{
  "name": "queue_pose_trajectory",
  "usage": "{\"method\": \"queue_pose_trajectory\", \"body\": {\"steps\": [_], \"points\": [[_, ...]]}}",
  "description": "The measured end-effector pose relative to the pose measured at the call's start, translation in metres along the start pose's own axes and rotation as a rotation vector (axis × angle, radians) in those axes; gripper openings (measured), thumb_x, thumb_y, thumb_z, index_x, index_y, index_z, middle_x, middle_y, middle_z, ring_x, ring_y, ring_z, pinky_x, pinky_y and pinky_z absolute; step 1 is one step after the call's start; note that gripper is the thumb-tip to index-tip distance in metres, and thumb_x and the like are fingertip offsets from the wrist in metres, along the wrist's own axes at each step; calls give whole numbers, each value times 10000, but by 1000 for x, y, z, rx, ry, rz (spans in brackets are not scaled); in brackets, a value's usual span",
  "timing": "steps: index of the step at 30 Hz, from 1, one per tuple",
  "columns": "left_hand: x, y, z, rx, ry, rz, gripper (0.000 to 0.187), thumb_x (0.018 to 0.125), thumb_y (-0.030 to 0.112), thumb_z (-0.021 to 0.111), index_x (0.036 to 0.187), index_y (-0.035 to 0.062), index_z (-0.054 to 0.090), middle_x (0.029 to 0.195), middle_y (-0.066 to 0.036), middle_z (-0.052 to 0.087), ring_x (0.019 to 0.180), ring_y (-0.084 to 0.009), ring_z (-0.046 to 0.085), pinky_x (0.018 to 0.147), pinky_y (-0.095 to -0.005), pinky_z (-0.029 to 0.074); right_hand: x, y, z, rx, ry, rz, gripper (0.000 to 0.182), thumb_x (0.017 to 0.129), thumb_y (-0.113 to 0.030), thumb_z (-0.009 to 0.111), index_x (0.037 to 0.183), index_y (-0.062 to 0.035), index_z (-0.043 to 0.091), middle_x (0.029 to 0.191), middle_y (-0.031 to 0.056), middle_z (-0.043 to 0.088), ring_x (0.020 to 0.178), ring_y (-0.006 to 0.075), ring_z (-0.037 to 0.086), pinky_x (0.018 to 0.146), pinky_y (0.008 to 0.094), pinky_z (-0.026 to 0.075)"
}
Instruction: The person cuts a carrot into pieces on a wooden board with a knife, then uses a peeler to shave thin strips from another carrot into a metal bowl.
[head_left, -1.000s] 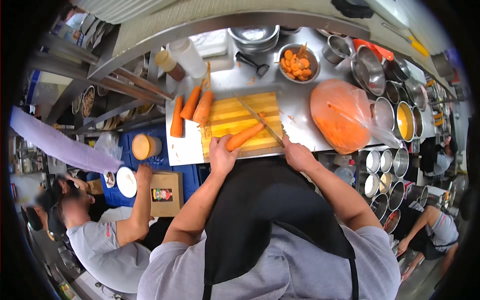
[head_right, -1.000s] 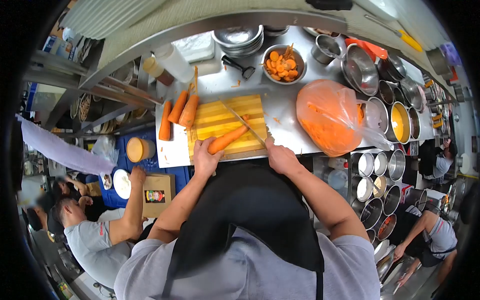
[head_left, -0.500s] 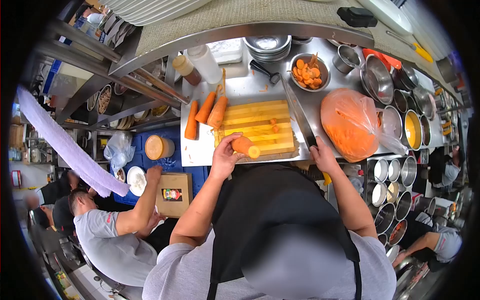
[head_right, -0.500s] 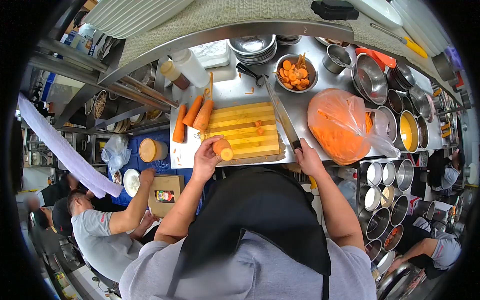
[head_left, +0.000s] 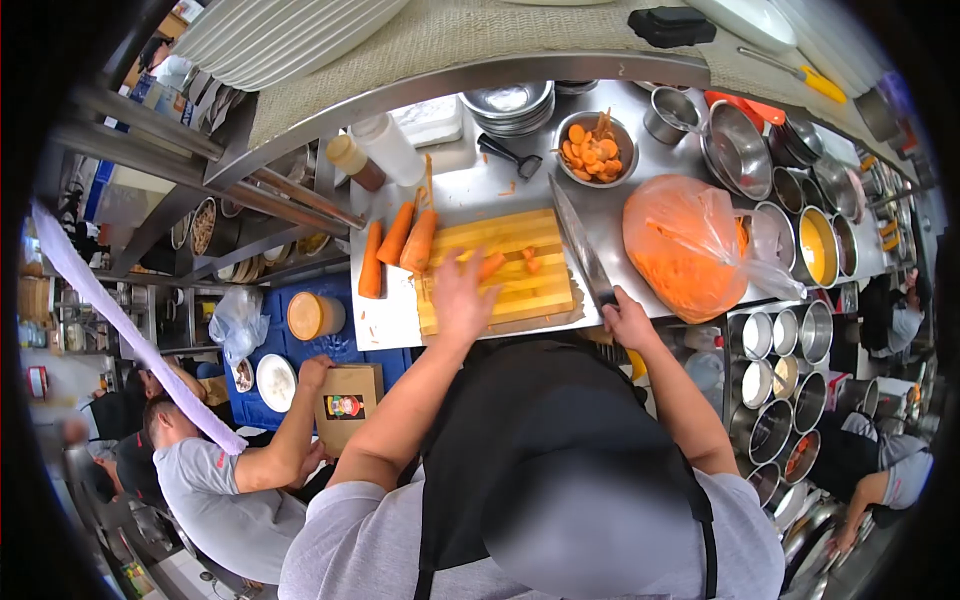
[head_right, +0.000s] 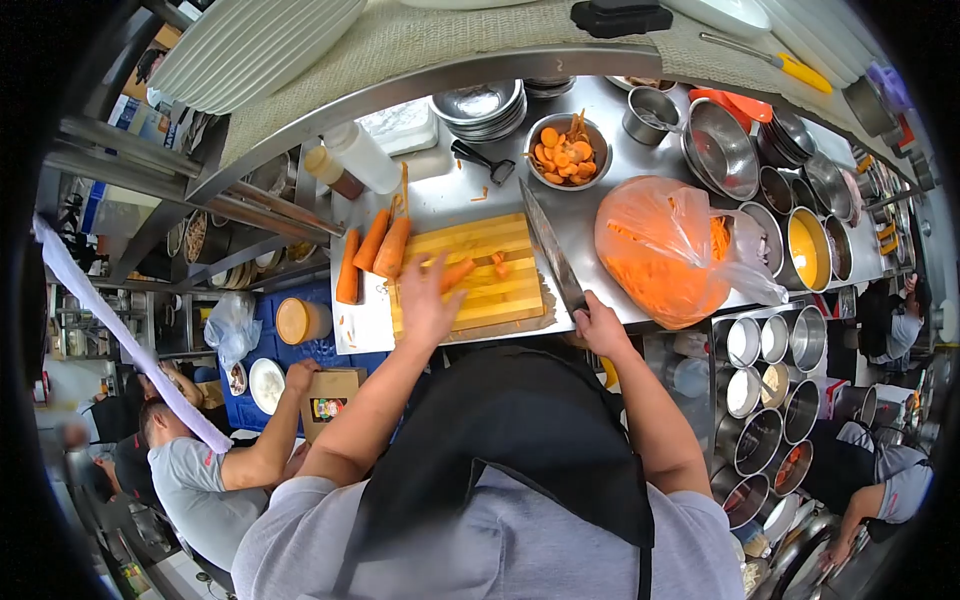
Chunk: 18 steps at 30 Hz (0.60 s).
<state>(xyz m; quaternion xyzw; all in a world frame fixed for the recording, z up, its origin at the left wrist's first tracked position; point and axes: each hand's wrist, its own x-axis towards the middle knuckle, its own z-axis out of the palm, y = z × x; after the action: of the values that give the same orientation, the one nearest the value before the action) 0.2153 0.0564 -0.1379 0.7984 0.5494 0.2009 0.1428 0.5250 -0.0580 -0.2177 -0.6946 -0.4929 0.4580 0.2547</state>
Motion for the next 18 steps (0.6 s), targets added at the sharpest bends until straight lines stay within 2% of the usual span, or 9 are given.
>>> {"method": "queue_pose_trajectory", "body": {"steps": [1,3,5,7,9,10,12,17,18], "points": [[10,16,6,-176,-119,26,695,780,205,819,1412,152,534,1400,-234,461,1177,-377,556,981,-465,490,1,-3,-1,67,-26,36,156,994,-116,548,1069,-9,463,709,138,632,640,243,626,648,368,502],[26,41,34,-120,-176,96,639,777,185,808,1368,144,568,1375,-234,480,1159,-386,562,984,-466,492,5,-1,-3,185,-63,67,158,1003,-105,535,1130,-28,483,690,85,610,595,171,599,570,340,486],[43,35,68,-65,-227,175,585,774,165,797,1324,137,603,1349,-233,499,1142,-396,568,987,-467,494,9,4,-5,243,-87,103,184,1003,-104,533,1165,-32,484,686,82,609,564,169,582,529,336,473],[66,16,113,-128,-351,2,451,764,134,769,1200,92,664,1253,-231,551,1105,-413,579,980,-465,498,16,16,-2,314,-94,88,246,1004,-103,528,1238,-41,488,671,75,604,499,164,547,434,323,433],[90,21,122,-183,-275,47,374,754,125,773,1112,69,678,1195,-236,562,1087,-416,581,960,-467,501,15,11,-7,278,-115,86,218,996,-99,535,1202,-38,498,661,79,609,497,169,554,455,326,446],[100,30,116,-235,-212,68,300,744,117,776,1023,45,693,1138,-240,573,1070,-419,583,940,-468,504,14,9,-7,253,-111,90,208,993,-98,538,1188,-37,501,660,81,611,494,168,555,458,325,448],[138,63,82,-263,-98,150,378,722,160,805,1066,56,689,1083,-223,593,1063,-418,583,926,-468,509,14,6,-9,213,-87,63,192,990,-110,544,1160,-31,503,658,83,616,494,171,565,467,329,455],[192,123,-1,-359,-34,154,482,749,258,814,1169,68,674,1179,-189,661,1100,-353,634,942,-427,512,13,1,-12,258,-162,121,206,992,-134,551,1157,-19,504,673,89,626,524,180,590,475,331,460],[190,119,-15,-388,-94,131,509,775,283,812,1211,66,666,1166,-167,678,1009,-328,666,858,-407,537,14,5,-11,258,-170,125,206,992,-134,551,1157,-19,504,673,89,626,524,180,590,475,331,460]]}}
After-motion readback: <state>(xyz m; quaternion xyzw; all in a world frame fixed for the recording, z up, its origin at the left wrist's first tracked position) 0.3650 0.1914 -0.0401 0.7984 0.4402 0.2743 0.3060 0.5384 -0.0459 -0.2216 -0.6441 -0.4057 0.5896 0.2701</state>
